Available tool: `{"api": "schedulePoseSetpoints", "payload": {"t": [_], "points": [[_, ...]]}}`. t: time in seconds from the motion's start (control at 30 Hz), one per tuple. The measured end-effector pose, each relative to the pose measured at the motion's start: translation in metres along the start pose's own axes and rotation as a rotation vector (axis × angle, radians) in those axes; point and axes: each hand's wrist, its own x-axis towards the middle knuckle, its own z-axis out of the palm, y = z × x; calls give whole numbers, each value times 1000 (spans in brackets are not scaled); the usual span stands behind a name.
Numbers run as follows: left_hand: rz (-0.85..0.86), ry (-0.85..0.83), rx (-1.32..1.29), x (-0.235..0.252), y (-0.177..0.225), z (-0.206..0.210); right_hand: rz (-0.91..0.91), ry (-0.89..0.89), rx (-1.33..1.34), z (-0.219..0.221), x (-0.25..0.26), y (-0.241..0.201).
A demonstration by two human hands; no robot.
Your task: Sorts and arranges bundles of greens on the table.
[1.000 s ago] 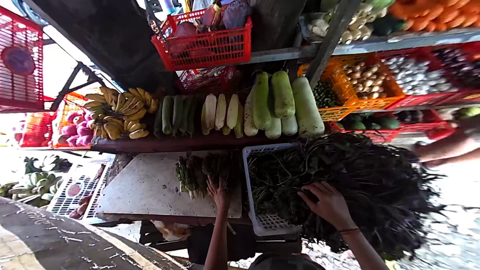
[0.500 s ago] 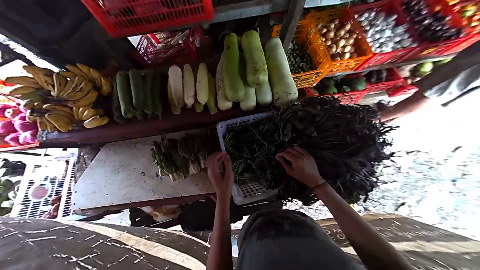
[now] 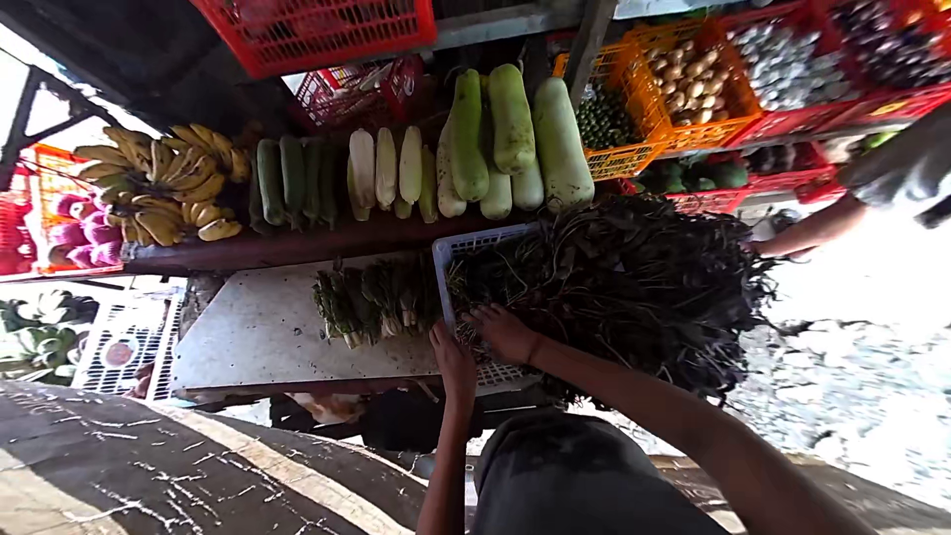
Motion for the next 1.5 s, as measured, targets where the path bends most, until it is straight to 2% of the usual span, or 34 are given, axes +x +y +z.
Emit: {"api": "schedulePoseSetpoints", "payload": {"t": [0.17,0.27,0.43,0.67,0.83,1.03,1.1,1.23,1.37,1.5], "points": [[-1,19,-23,1,3,0,35,-22,-207,12,47,2],[32,56,-54,1,0,4,119,-37,-233,7,48,-6],[10,46,-36,4,1,3,161,-106,-367,8,57,-9],[-40,8,-23,6,2,2,182,-59,-571,46,44,-17],[-32,17,-21,4,2,1,139,-85,-482,22,31,-17],[73,274,-129,-3,-5,9,172,-108,-378,-29,2,-29],[127,309,-98,-4,-6,12,152,-88,-375,-43,-5,-29],[132,325,-59,-4,-5,12,175,-65,-320,-57,-10,-27],[77,300,-20,-4,-5,9,290,122,-171,-108,-25,-12],[114,305,-45,-2,-11,12,231,596,-179,-179,-96,1]]}}
